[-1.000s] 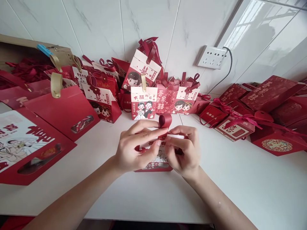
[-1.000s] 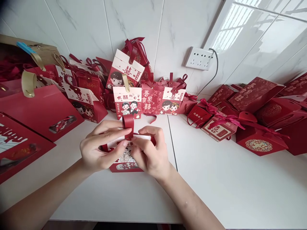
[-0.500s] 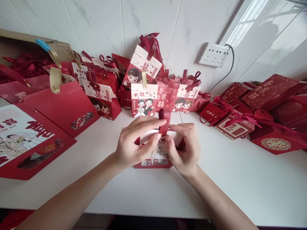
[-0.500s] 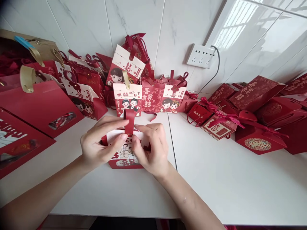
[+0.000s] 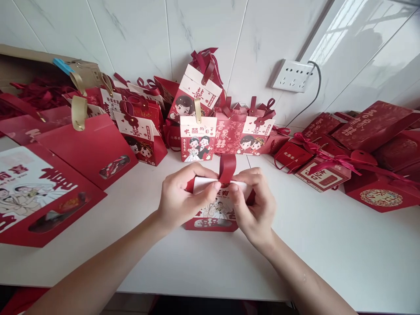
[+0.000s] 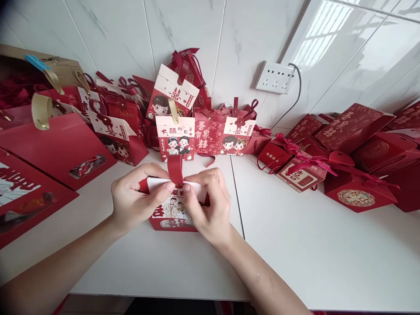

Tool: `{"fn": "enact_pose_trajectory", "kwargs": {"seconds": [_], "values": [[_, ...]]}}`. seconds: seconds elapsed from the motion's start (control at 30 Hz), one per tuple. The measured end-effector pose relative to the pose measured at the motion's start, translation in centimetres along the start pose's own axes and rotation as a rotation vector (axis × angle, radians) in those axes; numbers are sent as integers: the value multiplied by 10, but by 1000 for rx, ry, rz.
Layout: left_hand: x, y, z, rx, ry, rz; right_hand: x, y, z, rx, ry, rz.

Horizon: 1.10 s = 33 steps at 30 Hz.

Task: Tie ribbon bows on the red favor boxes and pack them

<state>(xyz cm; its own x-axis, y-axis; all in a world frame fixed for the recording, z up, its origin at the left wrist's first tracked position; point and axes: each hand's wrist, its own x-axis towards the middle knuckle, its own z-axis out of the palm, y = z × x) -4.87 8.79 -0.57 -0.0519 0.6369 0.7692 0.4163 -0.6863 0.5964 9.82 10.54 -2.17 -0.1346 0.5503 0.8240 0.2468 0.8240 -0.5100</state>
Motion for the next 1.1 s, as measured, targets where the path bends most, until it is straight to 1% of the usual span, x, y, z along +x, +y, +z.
{"fn": "enact_pose_trajectory", "kwargs": {"seconds": [0.1,0.23,0.43,0.57,0.7,1.1], "values": [[0,1,0,2,6,-26,0,-1,-1,38,-6,31],[0,2,0,-13,-10,-107,2,-4,-2,42,-33,76],[2,2,0,-60,-21,-162,4,-2,-4,-14,-25,42],[2,1,0,-45,-26,-143,4,-1,-2,1,-25,34],[1,1,0,-40,-42,-105,5,-1,-2,46,-11,-17],[3,2,-2,-53,-63,-81,4,1,-4,38,-52,15]]}}
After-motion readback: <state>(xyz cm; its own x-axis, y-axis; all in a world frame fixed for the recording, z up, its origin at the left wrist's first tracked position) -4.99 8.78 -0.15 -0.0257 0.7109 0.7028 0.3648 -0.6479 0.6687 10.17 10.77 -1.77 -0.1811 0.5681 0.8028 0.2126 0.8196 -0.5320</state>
